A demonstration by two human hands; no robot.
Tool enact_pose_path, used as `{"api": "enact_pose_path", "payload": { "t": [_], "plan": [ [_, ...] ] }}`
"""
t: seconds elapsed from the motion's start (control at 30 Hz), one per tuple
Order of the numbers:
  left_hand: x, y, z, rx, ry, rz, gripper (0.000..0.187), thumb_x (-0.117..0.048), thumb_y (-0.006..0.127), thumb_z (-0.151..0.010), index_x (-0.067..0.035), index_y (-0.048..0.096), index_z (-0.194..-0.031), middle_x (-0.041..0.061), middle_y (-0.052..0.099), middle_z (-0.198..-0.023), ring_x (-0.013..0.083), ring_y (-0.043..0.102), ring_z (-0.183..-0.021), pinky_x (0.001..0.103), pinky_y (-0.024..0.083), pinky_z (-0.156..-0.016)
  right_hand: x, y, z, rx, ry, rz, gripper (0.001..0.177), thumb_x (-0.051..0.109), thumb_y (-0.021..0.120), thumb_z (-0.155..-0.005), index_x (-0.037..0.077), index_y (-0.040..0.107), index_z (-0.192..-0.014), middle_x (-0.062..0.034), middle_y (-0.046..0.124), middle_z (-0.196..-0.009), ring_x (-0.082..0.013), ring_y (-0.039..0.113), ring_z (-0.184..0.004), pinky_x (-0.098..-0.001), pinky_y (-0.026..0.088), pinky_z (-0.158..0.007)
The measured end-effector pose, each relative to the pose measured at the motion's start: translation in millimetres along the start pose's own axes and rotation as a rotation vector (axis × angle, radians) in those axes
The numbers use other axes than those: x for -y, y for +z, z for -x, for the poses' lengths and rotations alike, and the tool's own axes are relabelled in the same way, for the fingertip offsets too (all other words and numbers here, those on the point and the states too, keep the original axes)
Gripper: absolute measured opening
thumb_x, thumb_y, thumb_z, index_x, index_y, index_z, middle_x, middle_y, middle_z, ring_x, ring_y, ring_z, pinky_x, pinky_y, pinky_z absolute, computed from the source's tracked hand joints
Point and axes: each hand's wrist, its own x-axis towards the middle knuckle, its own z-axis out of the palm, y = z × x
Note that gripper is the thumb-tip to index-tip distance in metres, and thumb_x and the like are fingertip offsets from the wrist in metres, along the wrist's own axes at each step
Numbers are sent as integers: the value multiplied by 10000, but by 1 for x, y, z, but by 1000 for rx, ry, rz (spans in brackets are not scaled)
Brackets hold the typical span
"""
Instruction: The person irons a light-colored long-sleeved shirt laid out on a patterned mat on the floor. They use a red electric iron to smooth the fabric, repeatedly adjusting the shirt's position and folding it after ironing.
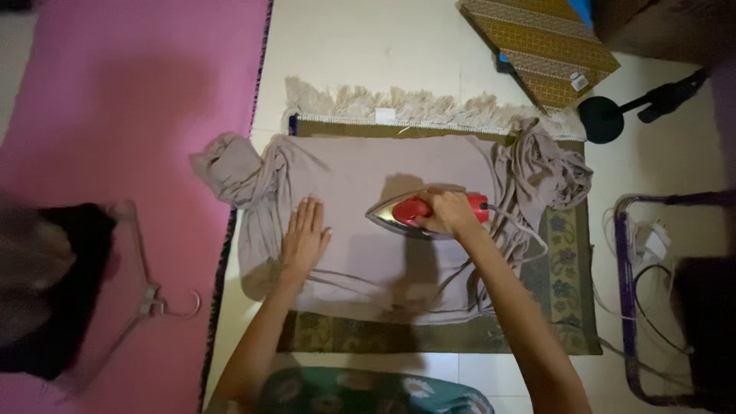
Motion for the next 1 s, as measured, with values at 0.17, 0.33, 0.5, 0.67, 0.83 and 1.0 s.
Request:
{"api": "enact_pose_path", "payload": {
  "t": [0.17, 0.33, 0.5, 0.67, 0.83, 1.0],
  "plan": [
    [24, 3, 24, -64, -105, 16, 676, -263, 509, -1007, 37, 284, -1570, 217, 273, -1656, 354, 256, -1532, 509, 215, -1229, 39, 7, -6, 73, -66, -21, 523, 402, 774, -739, 193, 724, -1216, -167, 752, -1079, -385, 716, -970, -513, 554, -863],
    [35, -12, 39, -162, -136, 69, 658, -178, 512, -985, 55, 304, -1564, 227, 307, -1648, 385, 283, -1523, 500, 257, -1251, 95, 26, -23, 50, -109, -26, 542, 447, 783, -712, 178, 738, -1181, -197, 749, -955, -391, 717, -899, -527, 553, -809],
    [47, -14, 47, -194, -354, 177, 453, -175, 620, -975, 18, 508, -1370, 300, 482, -1356, 455, 455, -1255, 538, 397, -1055, 143, 51, -40, 50, -29, -23, 437, 513, 765, -741, 168, 798, -1008, -213, 739, -862, -396, 720, -848, -529, 555, -803],
    [67, 1, 39, -310, -394, 427, 173, -32, 669, -890, 7, 623, -1051, 243, 640, -1044, 421, 618, -1001, 483, 495, -904, 146, 59, -42, 75, -33, 58, 515, 607, 764, -746, 144, 794, -969, -211, 742, -868, -383, 726, -864, -514, 561, -813],
    [62, -17, 44, -512, -355, 394, 86, 1, 690, -801, -14, 659, -879, 178, 670, -911, 385, 639, -908, 457, 510, -836, 118, 44, -16, 40, -89, 39, 614, 601, 770, -728, 160, 745, -1155, -212, 742, -851, -398, 721, -810, -523, 561, -771],
    [70, -1, 51, -484, -428, 457, 77, -47, 669, -882, -23, 654, -954, 173, 664, -921, 364, 652, -886, 453, 513, -813, 75, 30, 17, 120, -100, 129, 567, 588, 756, -751, 187, 744, -1151, -160, 753, -903, -373, 721, -845, -507, 565, -765]
  ]
}}
